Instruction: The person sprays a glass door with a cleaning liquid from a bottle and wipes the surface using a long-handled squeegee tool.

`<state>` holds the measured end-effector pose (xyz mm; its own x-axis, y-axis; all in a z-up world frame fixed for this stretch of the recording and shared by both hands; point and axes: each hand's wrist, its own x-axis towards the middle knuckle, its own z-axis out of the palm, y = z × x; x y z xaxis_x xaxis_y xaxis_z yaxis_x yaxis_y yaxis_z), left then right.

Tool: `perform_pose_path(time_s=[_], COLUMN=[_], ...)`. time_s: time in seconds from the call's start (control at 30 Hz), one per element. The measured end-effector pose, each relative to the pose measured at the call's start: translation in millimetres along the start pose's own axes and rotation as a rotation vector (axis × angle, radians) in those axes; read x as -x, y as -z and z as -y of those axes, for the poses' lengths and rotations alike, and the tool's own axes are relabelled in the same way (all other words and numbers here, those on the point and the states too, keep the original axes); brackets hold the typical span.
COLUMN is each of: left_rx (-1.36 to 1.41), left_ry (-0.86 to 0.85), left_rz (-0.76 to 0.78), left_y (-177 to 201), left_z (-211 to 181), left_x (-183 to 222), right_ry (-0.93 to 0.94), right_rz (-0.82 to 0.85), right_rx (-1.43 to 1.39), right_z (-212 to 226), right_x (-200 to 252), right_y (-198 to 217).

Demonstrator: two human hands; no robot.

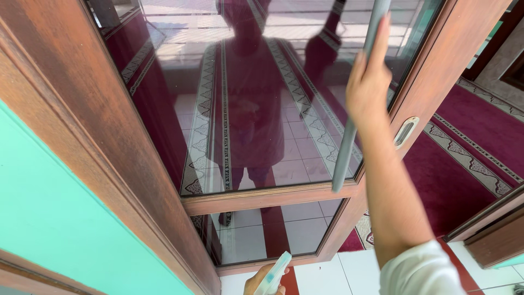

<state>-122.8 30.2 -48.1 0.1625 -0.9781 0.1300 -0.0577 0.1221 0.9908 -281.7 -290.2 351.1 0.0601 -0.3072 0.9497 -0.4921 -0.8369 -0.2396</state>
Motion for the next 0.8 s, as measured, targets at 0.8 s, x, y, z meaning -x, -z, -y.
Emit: perform_pose_path(time_s=[0.8], left_rx=[0.101], left_ry=[-0.044], left_rz=[0.115], left_y=[2.8], left_z=[37.3], left_x=[-21.8], right_ry=[-0.054], right_rz=[-0.004], right_rx=[-0.041], right_z=[12.6], right_x=[-44.0], right_y=[-23.6])
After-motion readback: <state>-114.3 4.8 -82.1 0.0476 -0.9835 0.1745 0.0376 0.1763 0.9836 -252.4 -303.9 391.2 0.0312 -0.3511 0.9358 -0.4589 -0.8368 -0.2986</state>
